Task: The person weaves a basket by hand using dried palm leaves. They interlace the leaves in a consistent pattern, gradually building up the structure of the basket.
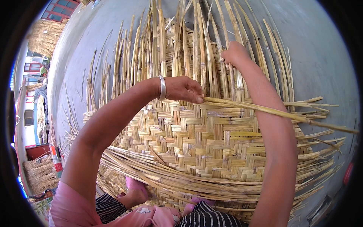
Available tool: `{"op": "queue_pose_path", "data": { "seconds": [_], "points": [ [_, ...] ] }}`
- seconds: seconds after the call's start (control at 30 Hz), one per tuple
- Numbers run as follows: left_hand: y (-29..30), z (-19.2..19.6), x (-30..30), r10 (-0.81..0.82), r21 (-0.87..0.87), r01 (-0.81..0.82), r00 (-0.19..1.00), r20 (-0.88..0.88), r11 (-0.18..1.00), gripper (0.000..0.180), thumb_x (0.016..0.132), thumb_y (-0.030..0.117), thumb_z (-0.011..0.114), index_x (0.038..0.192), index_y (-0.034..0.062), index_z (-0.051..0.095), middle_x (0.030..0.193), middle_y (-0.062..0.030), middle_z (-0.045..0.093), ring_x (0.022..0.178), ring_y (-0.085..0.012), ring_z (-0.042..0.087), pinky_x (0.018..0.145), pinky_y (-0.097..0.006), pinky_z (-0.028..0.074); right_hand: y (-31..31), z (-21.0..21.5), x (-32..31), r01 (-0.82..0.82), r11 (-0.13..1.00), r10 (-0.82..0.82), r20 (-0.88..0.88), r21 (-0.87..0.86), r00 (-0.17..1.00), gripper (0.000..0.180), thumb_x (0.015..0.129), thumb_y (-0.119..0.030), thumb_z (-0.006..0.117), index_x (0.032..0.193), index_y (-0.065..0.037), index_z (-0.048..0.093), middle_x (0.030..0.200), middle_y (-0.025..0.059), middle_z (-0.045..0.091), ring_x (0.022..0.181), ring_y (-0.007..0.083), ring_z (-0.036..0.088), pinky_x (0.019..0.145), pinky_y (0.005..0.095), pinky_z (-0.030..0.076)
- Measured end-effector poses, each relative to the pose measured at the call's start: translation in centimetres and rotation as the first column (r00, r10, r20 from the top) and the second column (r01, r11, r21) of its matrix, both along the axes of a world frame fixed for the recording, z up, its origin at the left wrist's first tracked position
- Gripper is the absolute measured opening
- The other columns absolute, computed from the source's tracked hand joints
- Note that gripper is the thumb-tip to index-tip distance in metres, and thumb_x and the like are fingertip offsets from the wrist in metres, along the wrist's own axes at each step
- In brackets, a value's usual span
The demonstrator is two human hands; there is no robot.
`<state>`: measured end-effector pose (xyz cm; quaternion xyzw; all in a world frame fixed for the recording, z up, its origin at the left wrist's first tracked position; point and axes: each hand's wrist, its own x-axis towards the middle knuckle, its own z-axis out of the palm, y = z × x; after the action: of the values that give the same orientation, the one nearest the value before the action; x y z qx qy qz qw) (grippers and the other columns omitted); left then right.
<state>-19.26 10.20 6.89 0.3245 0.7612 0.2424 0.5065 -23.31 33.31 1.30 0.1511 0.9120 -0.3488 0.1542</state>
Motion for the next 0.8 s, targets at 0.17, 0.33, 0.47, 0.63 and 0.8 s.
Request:
{"op": "queue_pose_path", "data": {
  "seconds": [0.17, 0.33, 0.47, 0.63, 0.8],
  "points": [
    [2.2, 0.8, 1.1, 0.107, 0.174, -0.098, 0.993, -0.048, 0.980, 0.027, 0.079, 0.027, 0.072, 0.093, 0.0056, 0.066, 0.078, -0.0051, 0.067, 0.073, -0.0130, 0.062, 0.070, -0.029, 0.050, -1.8, -0.5, -1.1, 0.001, 0.947, 0.034, -0.102, 0.323, 0.994, 0.044, 0.072, -0.028, 0.070, 0.100, 0.004, 0.061, 0.091, 0.0209, 0.066, 0.084, 0.0281, 0.066, 0.075, 0.0389, 0.050],
    [1.0, 1.2, 3.2, 0.243, 0.326, -0.142, 0.924, -0.296, 0.935, 0.021, 0.079, 0.020, 0.071, 0.088, 0.0033, 0.063, 0.072, -0.0088, 0.064, 0.065, -0.0154, 0.062, 0.062, -0.028, 0.050, -1.6, -2.0, -1.3, 0.088, 0.988, -0.069, -0.143, 0.128, 0.987, 0.034, 0.072, -0.022, 0.069, 0.097, -0.001, 0.062, 0.096, 0.0174, 0.065, 0.090, 0.0305, 0.063, 0.079, 0.0411, 0.048],
    [0.4, 0.5, 4.7, 0.489, 0.474, -0.285, 0.779, -0.392, 0.833, 0.017, 0.082, 0.016, 0.067, 0.085, 0.0011, 0.059, 0.066, -0.0074, 0.060, 0.060, -0.0131, 0.059, 0.056, -0.027, 0.049, 0.1, -1.2, -0.6, 0.134, 0.792, -0.237, -0.099, -0.596, 0.966, 0.022, 0.074, -0.013, 0.068, 0.091, -0.003, 0.059, 0.083, 0.0099, 0.063, 0.076, 0.0232, 0.059, 0.073, 0.0384, 0.048],
    [-0.1, -1.7, 4.4, 0.853, 0.469, -0.761, 0.521, 0.032, 0.448, 0.018, 0.085, 0.014, 0.063, 0.081, 0.0006, 0.051, 0.067, -0.0033, 0.057, 0.056, -0.0093, 0.055, 0.050, -0.025, 0.048, -0.7, 4.5, 2.5, 0.013, 0.409, -0.167, -0.061, -0.912, 0.984, 0.023, 0.083, -0.013, 0.064, 0.103, -0.005, 0.056, 0.090, 0.0063, 0.065, 0.082, 0.0141, 0.062, 0.072, 0.0265, 0.050],
    [1.3, -5.5, 3.6, 0.908, 0.405, -0.817, 0.408, -0.100, 0.411, 0.019, 0.082, 0.012, 0.066, 0.081, 0.0008, 0.051, 0.071, -0.0059, 0.056, 0.052, -0.0102, 0.054, 0.042, -0.026, 0.048, -0.6, 4.9, 3.4, 0.034, 0.395, -0.109, -0.011, -0.918, 0.994, 0.021, 0.086, -0.016, 0.061, 0.103, -0.006, 0.056, 0.094, 0.0027, 0.065, 0.086, 0.0113, 0.061, 0.076, 0.0264, 0.048]
  ]
}}
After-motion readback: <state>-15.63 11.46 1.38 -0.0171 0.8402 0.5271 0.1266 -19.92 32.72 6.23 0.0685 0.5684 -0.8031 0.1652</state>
